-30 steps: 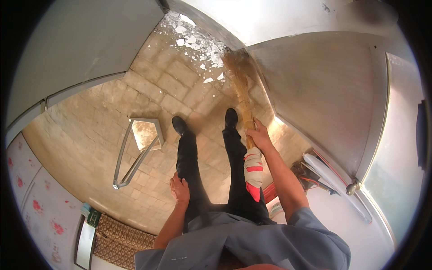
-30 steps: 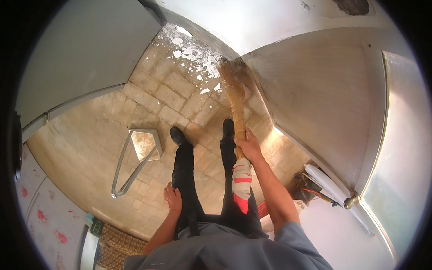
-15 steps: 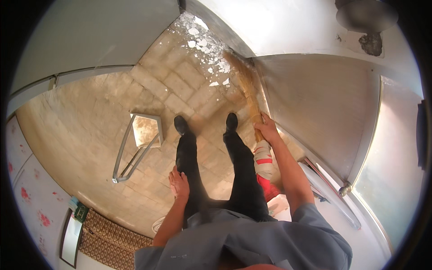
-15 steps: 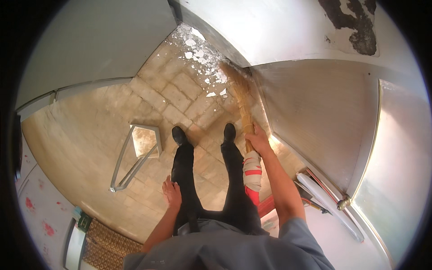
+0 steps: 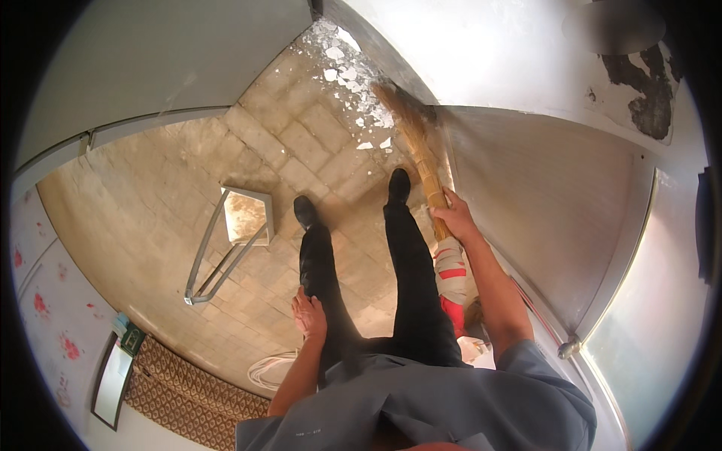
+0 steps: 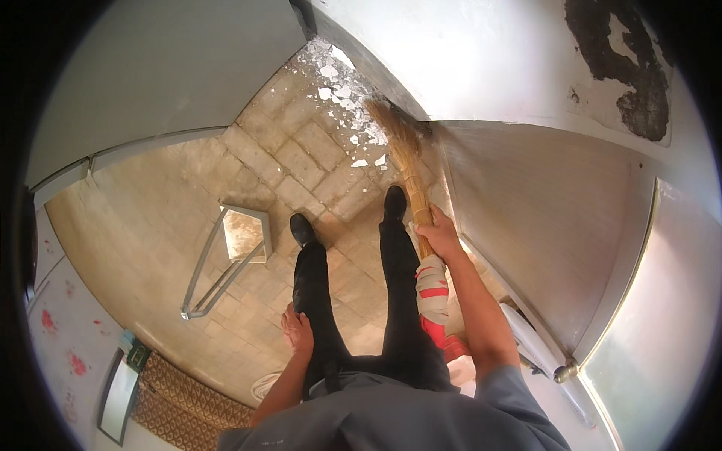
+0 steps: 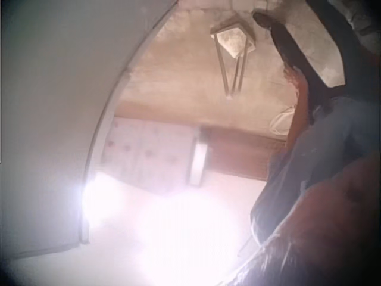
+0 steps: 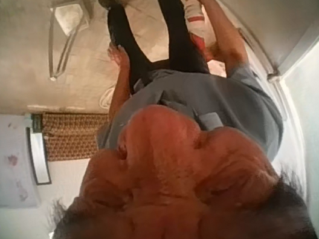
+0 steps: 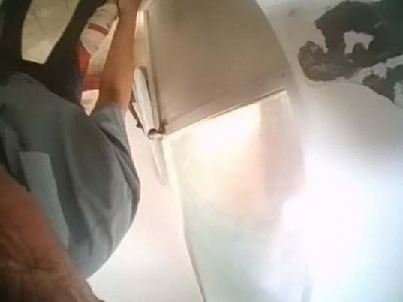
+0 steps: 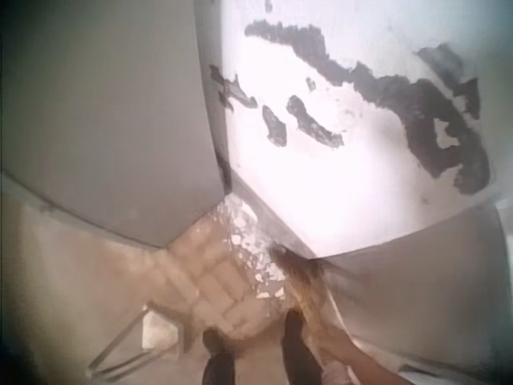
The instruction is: The person cleans debris from a floor by hand and using a broom and dustpan.
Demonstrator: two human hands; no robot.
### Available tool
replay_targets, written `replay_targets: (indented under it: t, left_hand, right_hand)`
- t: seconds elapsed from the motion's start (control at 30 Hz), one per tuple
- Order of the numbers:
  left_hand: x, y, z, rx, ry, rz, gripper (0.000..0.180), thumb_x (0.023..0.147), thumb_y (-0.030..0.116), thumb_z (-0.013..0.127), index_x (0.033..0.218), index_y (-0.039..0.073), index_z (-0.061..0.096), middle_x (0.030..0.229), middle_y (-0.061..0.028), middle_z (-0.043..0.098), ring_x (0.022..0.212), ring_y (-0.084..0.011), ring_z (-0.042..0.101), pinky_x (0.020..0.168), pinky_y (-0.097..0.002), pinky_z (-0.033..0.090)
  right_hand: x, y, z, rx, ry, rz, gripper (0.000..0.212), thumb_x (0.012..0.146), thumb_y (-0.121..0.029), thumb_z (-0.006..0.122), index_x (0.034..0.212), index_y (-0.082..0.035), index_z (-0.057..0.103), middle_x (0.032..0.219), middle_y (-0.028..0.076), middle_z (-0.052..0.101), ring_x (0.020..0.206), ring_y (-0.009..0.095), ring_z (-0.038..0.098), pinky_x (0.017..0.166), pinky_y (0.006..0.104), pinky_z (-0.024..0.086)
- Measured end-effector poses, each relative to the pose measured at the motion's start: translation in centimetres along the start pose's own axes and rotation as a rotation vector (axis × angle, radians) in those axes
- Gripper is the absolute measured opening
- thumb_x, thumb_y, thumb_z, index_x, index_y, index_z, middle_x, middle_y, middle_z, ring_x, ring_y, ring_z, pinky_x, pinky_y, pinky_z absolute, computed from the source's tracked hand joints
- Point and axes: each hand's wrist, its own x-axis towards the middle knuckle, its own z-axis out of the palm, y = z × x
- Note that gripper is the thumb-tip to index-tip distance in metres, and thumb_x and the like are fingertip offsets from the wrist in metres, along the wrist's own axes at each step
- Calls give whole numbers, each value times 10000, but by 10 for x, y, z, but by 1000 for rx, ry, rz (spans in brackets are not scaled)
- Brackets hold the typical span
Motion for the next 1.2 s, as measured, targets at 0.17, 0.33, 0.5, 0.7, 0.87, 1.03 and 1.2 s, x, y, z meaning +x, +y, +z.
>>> replay_targets:
  t: [0.17,0.33,0.5,0.7,0.87,1.03,1.2]
  left_hand:
    - [2,11,5,28,-39,-9,494,901,111,598,1375,30,485,1060,-195,596,1038,-396,547,944,-499,431]
    - [0,15,4,14,-24,-12,486,902,113,600,1369,26,496,1079,-202,588,1053,-398,544,945,-501,430]
    - [3,10,5,68,3,-14,493,899,117,606,1372,29,499,1112,-206,590,1070,-398,543,962,-497,432]
    - [7,9,5,39,-31,-29,502,894,113,609,1376,44,487,1152,-216,581,1103,-406,544,954,-498,443]
    - [7,4,10,49,-21,-61,504,894,122,611,1376,37,487,1150,-218,586,1102,-404,543,970,-491,436]
    - [11,0,13,54,5,-54,504,892,132,610,1372,38,491,1134,-210,598,1092,-396,543,980,-482,427]
    - [15,-1,12,52,7,-81,504,896,137,610,1376,41,490,1132,-204,602,1091,-396,547,978,-481,431]
  right_hand:
    - [37,-26,6,-109,-69,6,786,773,-184,740,1451,66,431,1241,195,647,1127,251,621,981,345,471]
    - [10,-12,4,-139,-100,-44,828,773,-180,727,1498,47,397,1347,211,603,1227,240,577,1046,327,431]
    - [-11,-45,-6,-171,-110,-54,855,759,-230,735,1485,70,396,1433,258,532,1358,321,502,1121,347,368]
    - [70,-75,5,-179,-96,-58,809,768,-213,738,1458,75,431,1364,257,583,1286,307,561,1070,355,416]
    - [58,-95,16,-140,-145,-90,800,772,-195,743,1454,85,431,1312,234,611,1224,278,590,1040,341,435]
    - [60,-109,11,-90,-83,-217,814,786,-207,756,1455,104,413,1271,207,630,1141,278,621,1004,339,457]
    - [140,-162,43,87,-147,-62,789,789,-264,773,1437,69,470,1212,206,674,1090,260,662,946,337,498]
